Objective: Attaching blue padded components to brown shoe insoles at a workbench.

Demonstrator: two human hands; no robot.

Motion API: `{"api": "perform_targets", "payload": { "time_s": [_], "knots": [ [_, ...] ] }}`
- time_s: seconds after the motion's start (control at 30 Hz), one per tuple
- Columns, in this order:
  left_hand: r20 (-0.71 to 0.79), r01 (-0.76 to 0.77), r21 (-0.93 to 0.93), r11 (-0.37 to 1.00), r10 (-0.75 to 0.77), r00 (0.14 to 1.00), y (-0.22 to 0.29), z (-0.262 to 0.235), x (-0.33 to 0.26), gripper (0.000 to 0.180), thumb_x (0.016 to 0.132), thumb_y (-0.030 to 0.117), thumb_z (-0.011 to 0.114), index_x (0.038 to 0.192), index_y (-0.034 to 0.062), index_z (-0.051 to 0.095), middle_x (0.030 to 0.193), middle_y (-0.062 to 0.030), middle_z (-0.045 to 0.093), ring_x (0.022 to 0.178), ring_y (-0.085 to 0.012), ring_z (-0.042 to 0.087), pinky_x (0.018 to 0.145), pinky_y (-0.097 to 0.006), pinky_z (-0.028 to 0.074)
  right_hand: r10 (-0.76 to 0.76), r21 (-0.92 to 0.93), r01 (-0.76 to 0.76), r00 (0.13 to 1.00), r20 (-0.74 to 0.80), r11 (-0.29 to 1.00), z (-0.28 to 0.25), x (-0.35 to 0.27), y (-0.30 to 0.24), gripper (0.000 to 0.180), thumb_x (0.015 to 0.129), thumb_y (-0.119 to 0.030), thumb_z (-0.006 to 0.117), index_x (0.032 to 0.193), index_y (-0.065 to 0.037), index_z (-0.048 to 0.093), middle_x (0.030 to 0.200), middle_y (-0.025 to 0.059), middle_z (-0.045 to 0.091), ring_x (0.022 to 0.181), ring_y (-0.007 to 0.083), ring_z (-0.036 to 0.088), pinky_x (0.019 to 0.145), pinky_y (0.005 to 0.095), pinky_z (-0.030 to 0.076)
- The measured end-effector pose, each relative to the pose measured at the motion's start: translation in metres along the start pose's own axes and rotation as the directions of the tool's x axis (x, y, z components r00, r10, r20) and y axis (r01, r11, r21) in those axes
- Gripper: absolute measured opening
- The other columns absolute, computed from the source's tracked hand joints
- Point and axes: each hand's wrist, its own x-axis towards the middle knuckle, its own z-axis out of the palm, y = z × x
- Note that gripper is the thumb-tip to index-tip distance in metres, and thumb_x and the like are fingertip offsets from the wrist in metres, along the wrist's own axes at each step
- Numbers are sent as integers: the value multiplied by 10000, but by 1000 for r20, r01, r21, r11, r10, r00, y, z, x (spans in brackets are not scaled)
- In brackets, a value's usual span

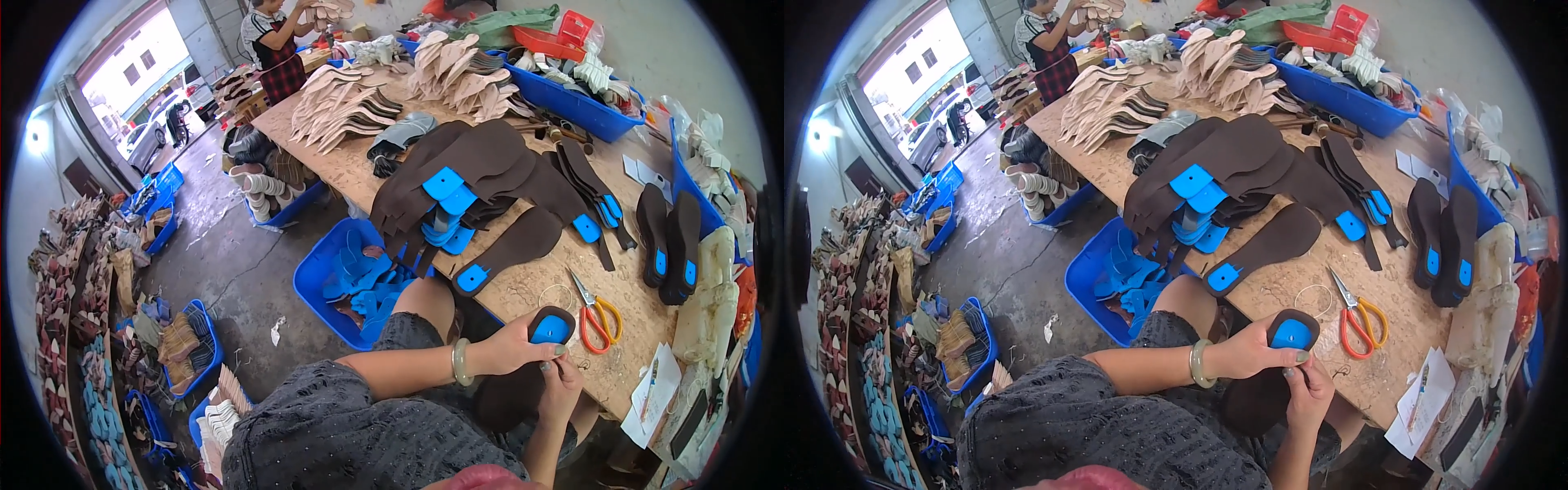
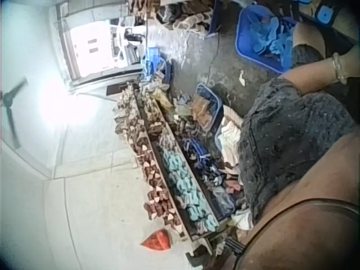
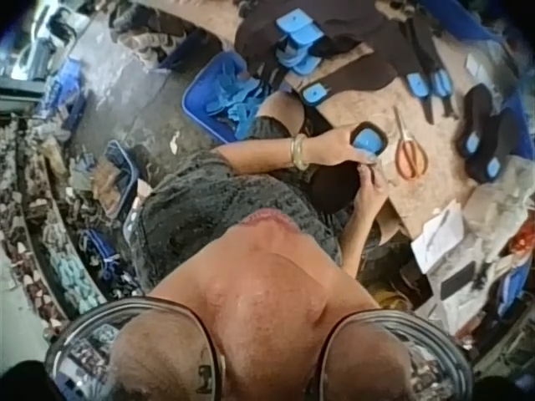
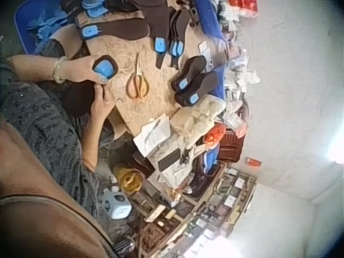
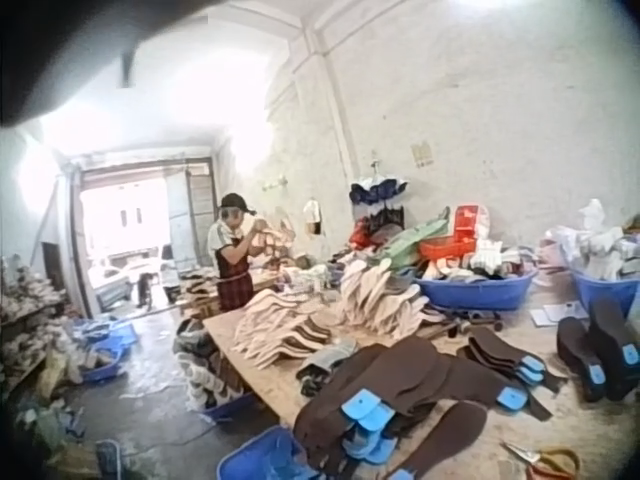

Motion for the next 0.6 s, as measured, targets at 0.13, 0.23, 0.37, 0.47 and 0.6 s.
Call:
{"api": "perform_targets", "payload": {
  "time_s": [0.13,0.23,0.37,0.47,0.6],
  "knots": [
    [-23,-54,8,999,54,998,-2,2,-1,443,866,121,662,1239,33,438,1036,-19,565,950,-81,548,837,-255,466,-152,-215,102,961,-230,971,12,-10,7,199,795,18,633,990,57,646,990,79,635,928,135,574,838,258,438],
    [-6,-124,66,990,125,992,3,2,-5,440,870,126,655,1243,37,439,1048,-18,552,953,-73,529,843,-252,460,20,156,23,964,-265,988,16,-10,3,232,772,35,650,1003,48,660,1029,105,643,972,159,584,884,276,436],
    [95,-122,-36,992,125,988,8,-2,-13,431,864,99,658,1230,37,439,1012,-32,576,926,-98,561,816,-268,475,5,239,27,991,-131,971,8,-8,1,177,730,29,682,907,41,671,972,90,639,913,150,584,833,264,445],
    [180,-52,-139,989,77,981,16,-6,-19,428,866,88,653,1230,31,434,1015,-43,588,905,-108,572,789,-275,479,27,398,-33,999,20,917,6,-6,-6,111,672,19,726,756,22,654,869,55,628,830,125,574,767,243,443],
    [219,-23,-109,994,46,975,23,-6,-29,431,868,77,648,1234,25,426,1012,-46,601,898,-111,576,785,-278,478,105,409,-156,984,145,899,8,-3,-13,152,636,3,753,637,-16,602,756,2,578,725,91,543,663,211,434]
  ]
}}
